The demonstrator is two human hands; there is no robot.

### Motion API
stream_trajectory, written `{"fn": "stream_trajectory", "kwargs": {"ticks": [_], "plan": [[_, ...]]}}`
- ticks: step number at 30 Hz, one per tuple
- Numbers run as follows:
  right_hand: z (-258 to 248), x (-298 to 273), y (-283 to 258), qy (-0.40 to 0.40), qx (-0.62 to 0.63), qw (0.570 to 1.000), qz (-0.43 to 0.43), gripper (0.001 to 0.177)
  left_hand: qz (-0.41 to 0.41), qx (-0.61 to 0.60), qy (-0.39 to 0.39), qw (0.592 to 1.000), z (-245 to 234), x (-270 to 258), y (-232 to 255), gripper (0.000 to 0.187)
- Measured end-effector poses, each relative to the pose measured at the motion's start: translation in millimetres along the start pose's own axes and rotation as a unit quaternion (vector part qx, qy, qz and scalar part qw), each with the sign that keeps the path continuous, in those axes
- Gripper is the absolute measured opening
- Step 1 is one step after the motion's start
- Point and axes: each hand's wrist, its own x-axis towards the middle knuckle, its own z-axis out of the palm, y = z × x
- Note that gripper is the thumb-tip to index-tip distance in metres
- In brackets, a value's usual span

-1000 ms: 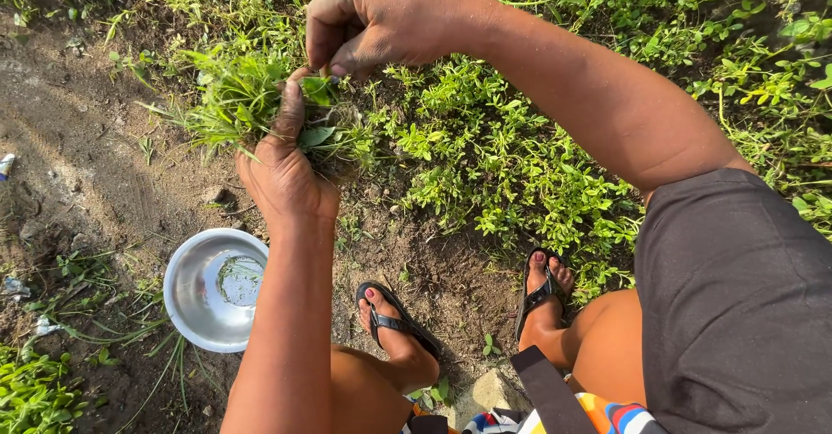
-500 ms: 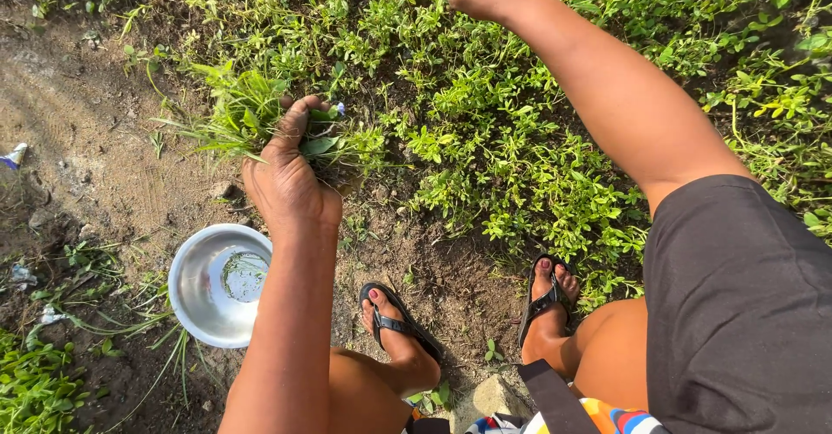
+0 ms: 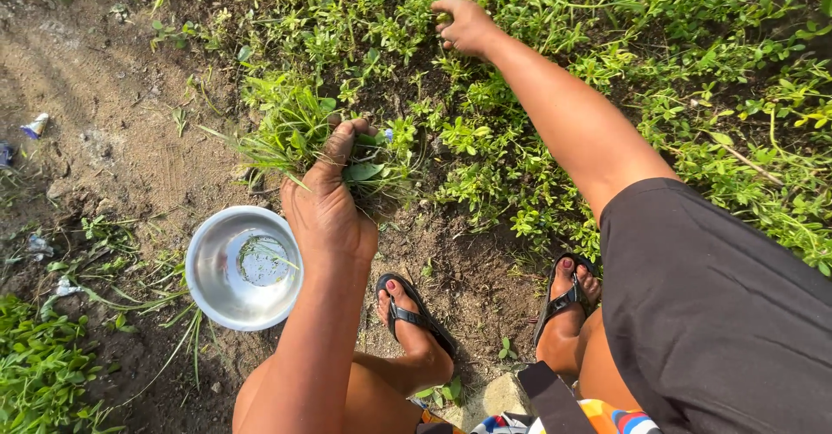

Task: Picking weeds or small plants from a garden by hand.

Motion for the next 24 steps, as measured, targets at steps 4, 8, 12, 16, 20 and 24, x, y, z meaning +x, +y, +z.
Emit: {"fn": "stream_trajectory", "kwargs": {"ticks": [4, 8, 12, 16, 20, 24], "plan": [[3.2, 8.1, 4.1, 0.035, -0.044, 0.993, 0.101, 0.052, -0.015, -0.016, -0.001, 1.0, -4.7, -11.3, 14.0, 0.025], [15.0, 33.4, 41.0, 0.046, -0.156, 0.986, 0.04, 0.038, 0.001, -0.013, -0.002, 1.0, -13.1, -11.2, 19.5, 0.024], [18.8, 30.8, 35.6, 0.088, -0.256, 0.955, 0.121, 0.017, -0.004, -0.021, -0.004, 1.0, -15.0, -6.7, 22.6, 0.023], [13.6, 24.7, 28.5, 0.154, -0.261, 0.95, 0.072, 0.035, 0.0, -0.008, -0.003, 1.0, -12.7, -5.5, 22.6, 0.022], [18.1, 24.9, 29.9, 0.124, -0.218, 0.953, 0.167, 0.039, -0.006, -0.018, -0.007, 1.0, -15.2, -4.5, 21.4, 0.025], [32.4, 29.9, 28.0, 0.151, -0.234, 0.951, 0.134, 0.035, -0.005, 0.014, 0.017, 1.0, -11.4, -4.4, 21.5, 0.026]]}}
